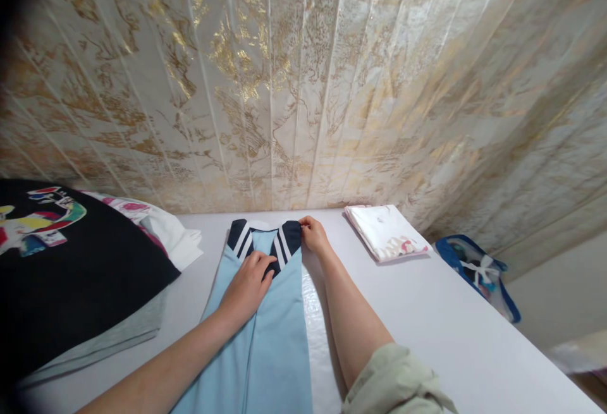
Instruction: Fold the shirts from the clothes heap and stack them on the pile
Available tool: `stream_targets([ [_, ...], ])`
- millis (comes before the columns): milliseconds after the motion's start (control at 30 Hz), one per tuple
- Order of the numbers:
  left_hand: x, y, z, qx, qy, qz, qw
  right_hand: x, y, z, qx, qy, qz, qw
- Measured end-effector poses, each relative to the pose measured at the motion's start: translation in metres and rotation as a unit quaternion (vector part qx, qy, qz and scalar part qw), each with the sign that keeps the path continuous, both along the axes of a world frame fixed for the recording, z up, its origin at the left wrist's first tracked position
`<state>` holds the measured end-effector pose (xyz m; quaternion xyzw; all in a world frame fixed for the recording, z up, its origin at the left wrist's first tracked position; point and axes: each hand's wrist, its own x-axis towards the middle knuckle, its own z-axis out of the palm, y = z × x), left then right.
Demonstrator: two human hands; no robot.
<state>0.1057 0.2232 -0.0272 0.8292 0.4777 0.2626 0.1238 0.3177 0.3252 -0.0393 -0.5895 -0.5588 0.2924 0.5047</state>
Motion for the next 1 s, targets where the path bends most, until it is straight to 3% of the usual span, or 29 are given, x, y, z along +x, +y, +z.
stream_targets([
  [100,0.0,0.0,0.0,0.002,-0.001,-0.001,1.0,0.003,-0.005,0.007,0.024,-0.027,-0.051,0.998],
  [200,0.0,0.0,-0.001,0.004,-0.005,-0.004,1.0,-0.002,-0.016,0.021,0.09,-0.118,-0.113,0.982],
  [267,0.0,0.0,-0.001,0.006,-0.008,-0.005,1.0,-0.012,-0.024,0.028,0.11,-0.214,-0.094,0.966],
  [367,0.0,0.0,0.0,0.005,-0.012,-0.004,1.0,-0.033,-0.033,0.028,0.052,-0.358,-0.014,0.932],
  [500,0.0,-0.001,0.001,-0.002,-0.008,-0.001,1.0,-0.052,-0.043,0.028,-0.018,-0.454,-0.025,0.89],
  [600,0.001,-0.001,0.001,0.002,-0.006,0.005,1.0,-0.059,-0.049,0.04,0.034,-0.425,-0.039,0.904],
  [700,0.002,-0.002,0.001,0.001,0.001,0.013,1.0,-0.072,-0.045,0.051,0.089,-0.325,0.009,0.941],
  [800,0.002,-0.003,0.002,-0.005,-0.006,0.014,1.0,-0.096,-0.024,0.051,0.036,-0.231,0.077,0.969],
  [900,0.001,-0.002,0.004,-0.012,-0.026,0.015,0.999,-0.122,0.004,0.04,-0.044,-0.161,0.076,0.983],
  [1000,-0.001,-0.002,0.004,-0.031,-0.038,0.02,0.999,-0.138,0.022,0.027,-0.071,-0.104,0.074,0.989],
])
